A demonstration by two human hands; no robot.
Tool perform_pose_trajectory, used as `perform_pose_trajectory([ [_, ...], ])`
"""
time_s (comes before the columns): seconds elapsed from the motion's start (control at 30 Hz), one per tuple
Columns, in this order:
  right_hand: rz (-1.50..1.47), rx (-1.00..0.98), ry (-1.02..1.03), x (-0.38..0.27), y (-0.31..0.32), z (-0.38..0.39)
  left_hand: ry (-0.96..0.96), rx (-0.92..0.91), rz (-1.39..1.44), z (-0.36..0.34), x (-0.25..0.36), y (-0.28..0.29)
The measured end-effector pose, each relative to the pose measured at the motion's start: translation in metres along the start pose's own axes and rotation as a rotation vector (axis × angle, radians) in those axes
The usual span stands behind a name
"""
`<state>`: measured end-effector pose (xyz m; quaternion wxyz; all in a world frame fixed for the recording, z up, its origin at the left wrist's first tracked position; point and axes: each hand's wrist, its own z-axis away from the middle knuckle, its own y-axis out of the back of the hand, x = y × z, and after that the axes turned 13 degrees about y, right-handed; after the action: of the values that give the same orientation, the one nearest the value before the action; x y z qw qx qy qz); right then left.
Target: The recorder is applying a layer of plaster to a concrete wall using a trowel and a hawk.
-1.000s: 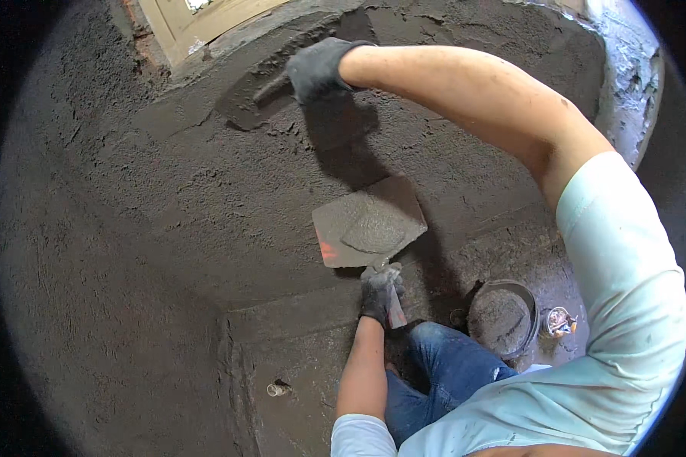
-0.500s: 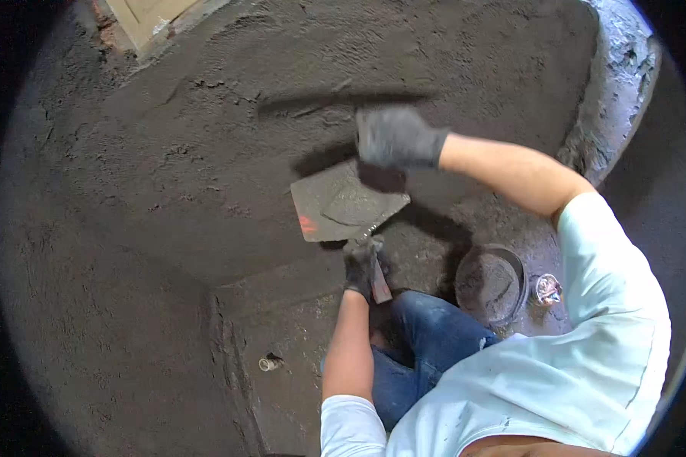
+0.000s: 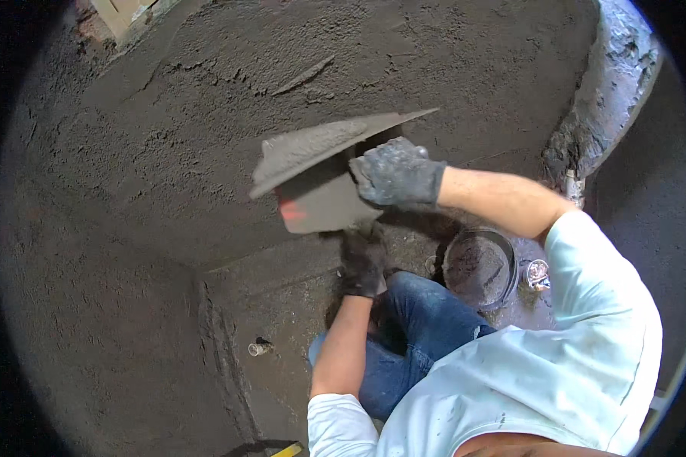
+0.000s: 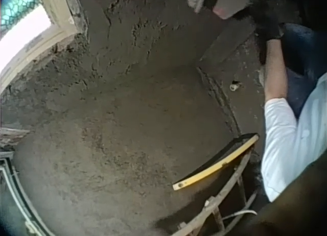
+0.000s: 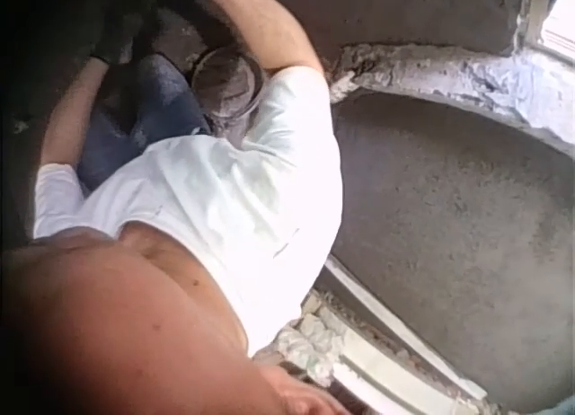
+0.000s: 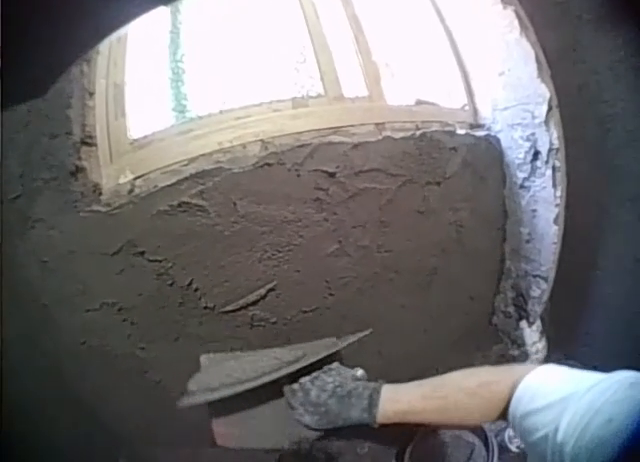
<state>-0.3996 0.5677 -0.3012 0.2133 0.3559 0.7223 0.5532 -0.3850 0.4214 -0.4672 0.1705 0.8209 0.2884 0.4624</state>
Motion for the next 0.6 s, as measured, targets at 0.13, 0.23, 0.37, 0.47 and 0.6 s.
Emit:
perform_pose_trajectory([
  [0.13, -0.034, -0.058, 0.058, 0.017, -0.018, -0.009, 0.154, -0.248, 0.119, -0.004, -0.003, -0.015],
  [0.23, -0.039, 0.242, 0.185, 0.016, -0.004, -0.009, 0.421, -0.251, 0.515, -0.015, -0.023, 0.001],
  [0.37, 0.109, -0.128, -0.005, 0.022, 0.044, 0.012, 0.357, -0.203, 0.447, -0.027, -0.021, 0.021],
  [0.47, 0.135, -0.001, 0.047, 0.029, 0.054, 0.000, -0.294, 0.150, 0.102, -0.037, -0.001, 0.034],
  [0.6, 0.133, 0.014, 0.063, 0.024, 0.079, -0.053, -0.279, 0.033, -0.187, -0.012, 0.015, 0.032],
])
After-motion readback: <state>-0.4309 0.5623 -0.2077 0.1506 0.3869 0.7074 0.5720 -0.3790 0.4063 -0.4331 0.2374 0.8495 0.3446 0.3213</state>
